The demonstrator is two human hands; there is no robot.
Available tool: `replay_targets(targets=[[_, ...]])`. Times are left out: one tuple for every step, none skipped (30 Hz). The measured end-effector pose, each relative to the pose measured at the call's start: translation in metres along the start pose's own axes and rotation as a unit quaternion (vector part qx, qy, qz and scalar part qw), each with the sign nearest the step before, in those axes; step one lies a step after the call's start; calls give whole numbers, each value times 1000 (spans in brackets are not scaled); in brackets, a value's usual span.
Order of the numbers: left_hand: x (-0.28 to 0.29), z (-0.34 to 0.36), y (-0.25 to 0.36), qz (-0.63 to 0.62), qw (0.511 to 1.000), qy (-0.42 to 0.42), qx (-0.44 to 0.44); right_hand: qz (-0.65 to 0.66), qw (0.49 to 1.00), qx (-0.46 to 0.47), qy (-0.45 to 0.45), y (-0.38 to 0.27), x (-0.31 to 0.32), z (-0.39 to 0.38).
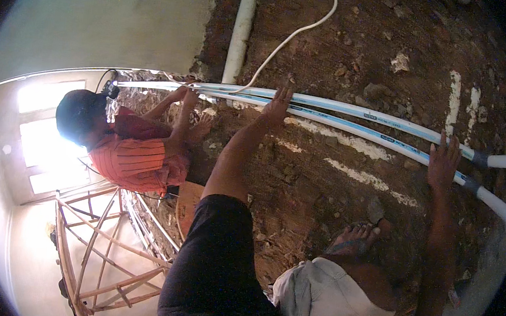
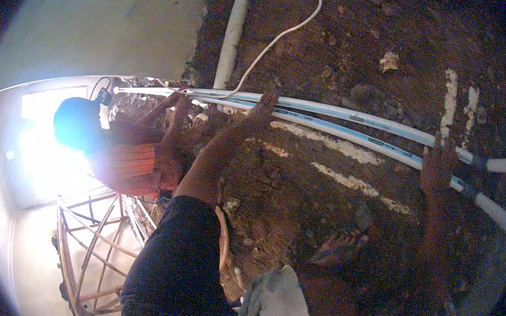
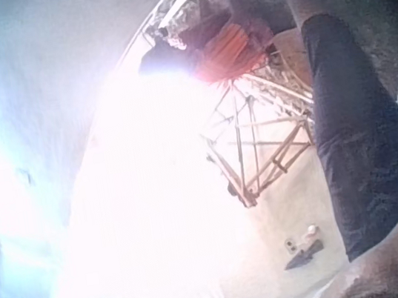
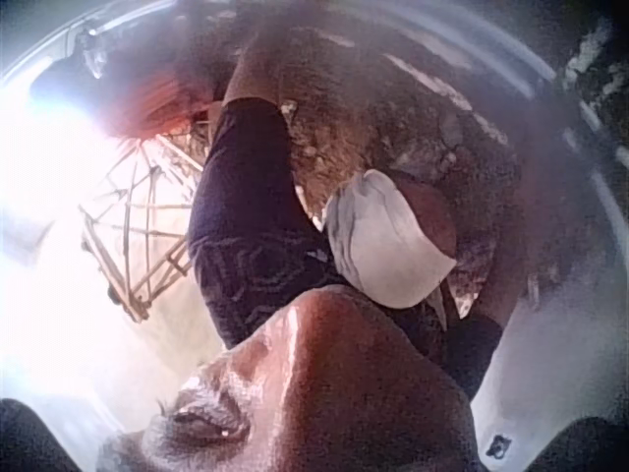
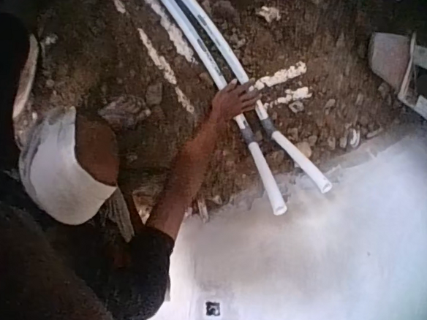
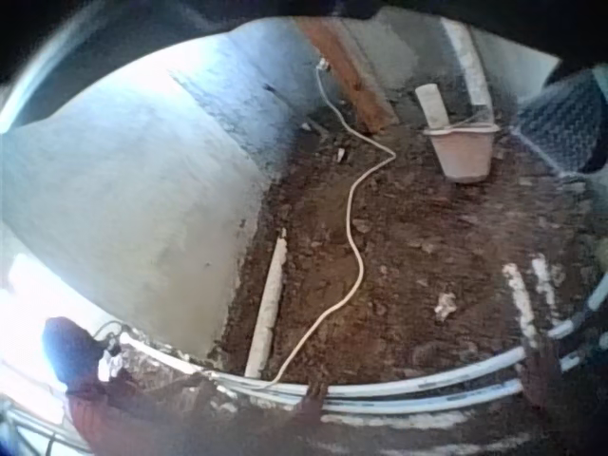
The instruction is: The person positions and aligns white PVC pipes along a trench in the floor, then applies glue to the pipe ends and joins them to fittings. The person also marks the pipes with a pencil and moves around the construction site to continue the installation.
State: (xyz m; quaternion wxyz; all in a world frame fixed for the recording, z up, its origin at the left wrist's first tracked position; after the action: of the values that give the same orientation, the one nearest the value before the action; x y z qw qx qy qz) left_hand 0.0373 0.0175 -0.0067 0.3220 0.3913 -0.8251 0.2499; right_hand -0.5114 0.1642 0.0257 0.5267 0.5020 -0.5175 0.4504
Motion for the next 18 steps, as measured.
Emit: replay_targets(targets=[[-7,-1,-5,31,1000,6,-3,1,1000,-16,-25,-1,-6,0],[-6,3,-1,57,998,18,-13,-11,1000,-26,-10,2,-7,1],[-4,6,0,84,996,29,-23,-13,999,-32,-32,4,-12,1],[-5,6,-7,-1,1000,9,0,-15,998,-37,-54,6,-16,1],[-8,3,-8,-9,1000,9,0,-15,996,-41,-79,3,-16,1],[-10,0,-10,-16,1000,8,1,-34,994,-38,-98,0,-15,2],[-12,-3,-13,-23,1000,7,2,-41,994,-40,-98,-2,-12,3],[-6,-5,-8,-38,999,-1,6,-51,992,-43,-102,-3,-5,3],[10,-4,5,-53,999,-7,3,-67,991,-51,-108,1,-1,-2],[20,-4,12,-67,998,-15,3,-45,997,-33,-46,5,-3,-4],[20,-9,10,-49,998,31,-21,-18,1000,-9,19,6,-10,-4],[16,-13,4,-31,996,76,-44,11,996,15,83,2,-7,-3],[12,-16,0,-13,990,120,-68,9,998,13,63,1,-13,-4],[6,-14,-2,-87,991,86,-51,4,999,10,43,1,-11,-2],[2,-13,-4,-101,992,68,-37,-1,1000,7,24,-1,-9,-1],[-3,-14,-8,-113,992,50,-24,-5,1000,9,-3,-4,-12,-1],[-4,-9,-8,-128,991,36,-16,-15,999,7,-28,-2,-14,0],[1,0,0,-139,989,33,-32,-33,998,-1,-54,10,-15,-1]])
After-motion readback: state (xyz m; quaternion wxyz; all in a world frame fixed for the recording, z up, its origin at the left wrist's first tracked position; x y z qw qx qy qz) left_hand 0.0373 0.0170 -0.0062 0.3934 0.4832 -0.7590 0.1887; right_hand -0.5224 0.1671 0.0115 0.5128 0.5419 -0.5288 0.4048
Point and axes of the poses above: each hand's wrist, its own z-axis towards the middle knuckle, its own x-axis out of the back of the hand, y = z × x, the point moved 5 cm from there along z, towards the middle knuckle, and after that the axes turned 8 degrees about -y, right-handed, at the moved point
